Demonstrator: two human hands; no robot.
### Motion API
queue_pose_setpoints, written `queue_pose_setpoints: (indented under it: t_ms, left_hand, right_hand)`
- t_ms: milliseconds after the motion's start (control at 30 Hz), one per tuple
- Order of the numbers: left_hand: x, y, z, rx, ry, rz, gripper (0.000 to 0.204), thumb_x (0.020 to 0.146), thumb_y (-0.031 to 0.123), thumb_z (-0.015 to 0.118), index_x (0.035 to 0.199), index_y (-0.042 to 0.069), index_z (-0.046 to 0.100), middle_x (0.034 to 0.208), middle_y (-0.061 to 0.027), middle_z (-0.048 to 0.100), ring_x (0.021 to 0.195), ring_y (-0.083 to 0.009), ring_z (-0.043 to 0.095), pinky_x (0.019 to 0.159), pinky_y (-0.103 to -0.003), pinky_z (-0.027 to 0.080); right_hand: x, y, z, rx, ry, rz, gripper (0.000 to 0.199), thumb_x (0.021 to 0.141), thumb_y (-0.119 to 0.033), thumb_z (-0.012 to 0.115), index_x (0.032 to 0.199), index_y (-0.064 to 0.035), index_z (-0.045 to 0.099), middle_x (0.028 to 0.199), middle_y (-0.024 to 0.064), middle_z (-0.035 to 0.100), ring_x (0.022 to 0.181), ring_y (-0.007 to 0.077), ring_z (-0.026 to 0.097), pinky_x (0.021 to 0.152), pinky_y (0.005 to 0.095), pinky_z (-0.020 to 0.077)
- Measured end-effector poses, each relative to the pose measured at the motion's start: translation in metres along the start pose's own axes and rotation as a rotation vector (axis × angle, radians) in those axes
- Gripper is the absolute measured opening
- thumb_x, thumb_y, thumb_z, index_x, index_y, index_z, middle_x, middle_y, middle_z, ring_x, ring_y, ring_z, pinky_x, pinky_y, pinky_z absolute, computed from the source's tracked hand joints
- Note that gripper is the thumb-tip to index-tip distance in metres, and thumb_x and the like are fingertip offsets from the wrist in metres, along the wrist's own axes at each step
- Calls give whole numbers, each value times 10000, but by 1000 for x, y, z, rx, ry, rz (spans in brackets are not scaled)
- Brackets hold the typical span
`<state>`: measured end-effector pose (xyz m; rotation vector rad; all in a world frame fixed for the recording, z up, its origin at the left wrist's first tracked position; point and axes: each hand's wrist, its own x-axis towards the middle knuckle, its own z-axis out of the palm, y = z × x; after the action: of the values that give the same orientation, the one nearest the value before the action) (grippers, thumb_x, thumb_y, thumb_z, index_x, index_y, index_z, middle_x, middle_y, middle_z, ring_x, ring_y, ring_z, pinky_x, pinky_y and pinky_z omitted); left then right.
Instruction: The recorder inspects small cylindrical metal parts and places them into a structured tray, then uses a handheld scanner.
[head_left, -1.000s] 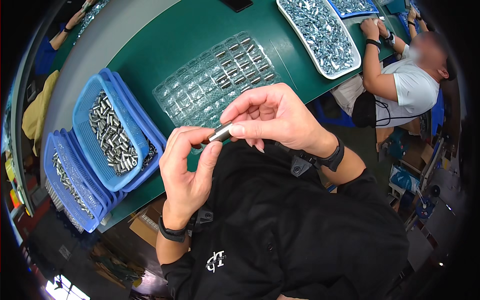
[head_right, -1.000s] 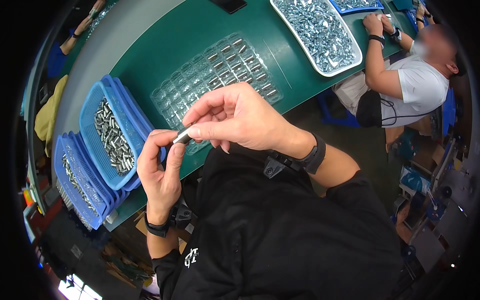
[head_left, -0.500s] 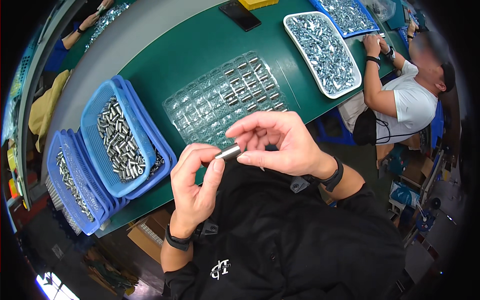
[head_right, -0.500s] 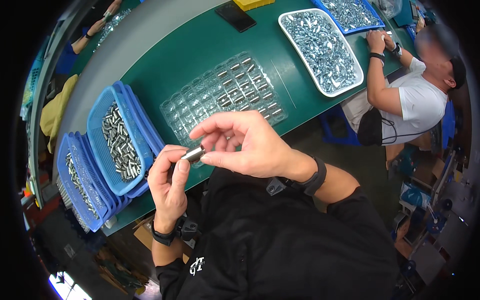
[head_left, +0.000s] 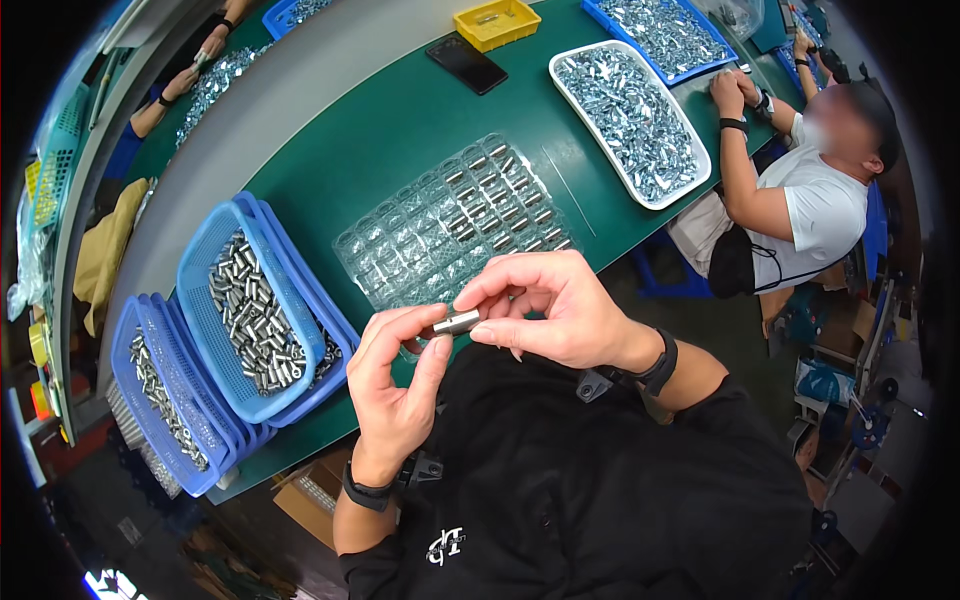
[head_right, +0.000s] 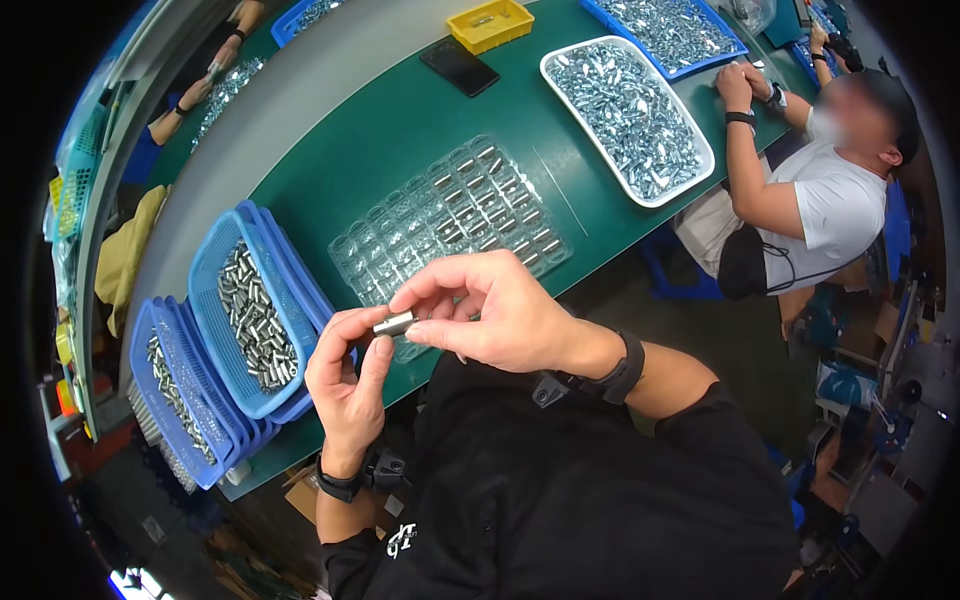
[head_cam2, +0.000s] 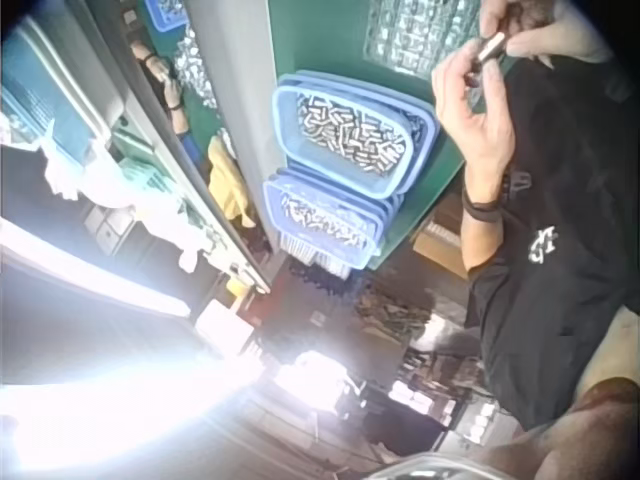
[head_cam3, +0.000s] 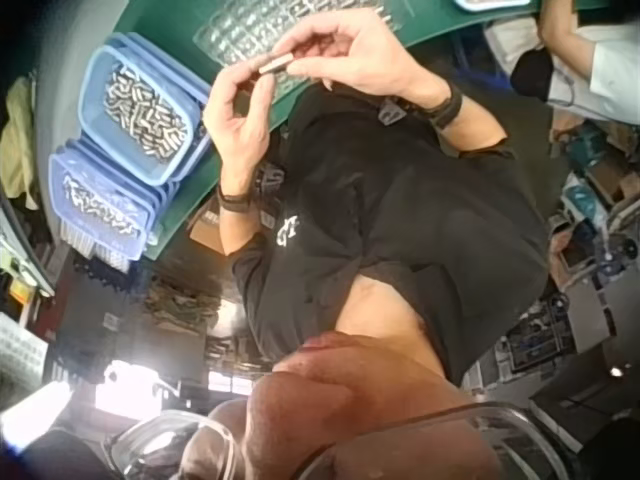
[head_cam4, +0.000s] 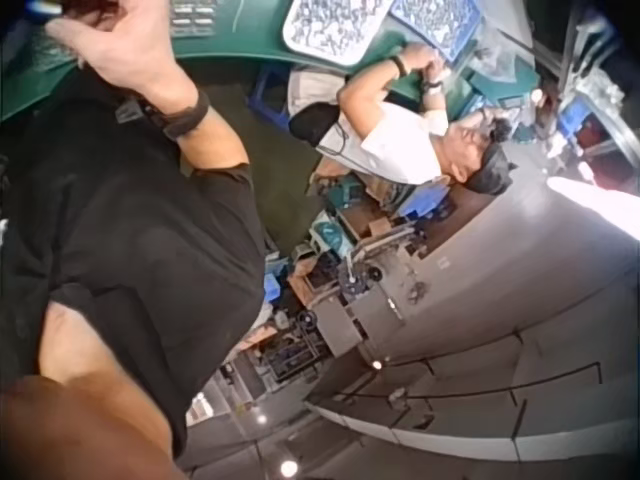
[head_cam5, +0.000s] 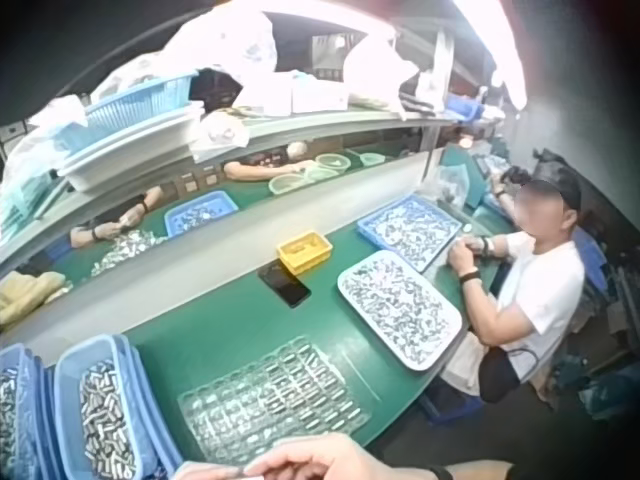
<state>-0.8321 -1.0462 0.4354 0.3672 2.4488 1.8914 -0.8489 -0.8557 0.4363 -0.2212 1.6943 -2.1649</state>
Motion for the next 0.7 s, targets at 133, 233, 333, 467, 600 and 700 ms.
queue_pose_setpoints:
  t_ms: [133,233,333,467,600,700]
  left_hand:
    - [-3,-2,-5,-79,-32,-39,156,792,24,648,940,-17,619,903,-94,614,767,-154,552,669,-251,427]
    - [-5,-5,-8,-144,-52,-70,155,797,20,648,945,-19,621,904,-93,613,776,-149,556,680,-247,430]
    - [-6,-5,-8,-226,-50,-123,154,801,12,646,951,-18,623,901,-96,613,784,-149,561,693,-246,435]
    - [-9,1,-6,-429,4,-179,143,805,-8,638,948,-13,628,898,-105,616,793,-153,566,718,-250,443]
    - [-11,-1,-10,-382,29,-107,199,768,-42,659,962,-15,622,887,-115,623,803,-169,579,736,-263,453]
    - [-11,0,-16,-166,-51,102,225,759,-50,660,972,-21,595,914,-108,592,873,-173,566,795,-260,440]
  right_hand:
    - [0,-2,1,-158,-26,-146,209,773,26,652,980,33,619,872,60,597,704,79,591,582,179,485]
    - [0,-6,4,-213,-35,-180,217,769,28,654,983,29,620,874,57,594,716,78,589,595,177,480]
    - [-2,-8,8,-231,-25,-184,225,765,24,662,986,23,621,872,52,601,727,72,588,601,174,477]
    - [-5,-3,12,-133,-37,-82,237,757,14,678,987,15,624,871,45,610,738,61,585,620,172,481]
    - [-5,-4,13,-69,-38,-44,245,751,9,688,988,12,625,873,40,617,754,53,584,631,170,482]
    - [-6,-3,13,-44,-51,-11,246,747,7,694,983,19,624,871,38,613,748,54,582,634,170,483]
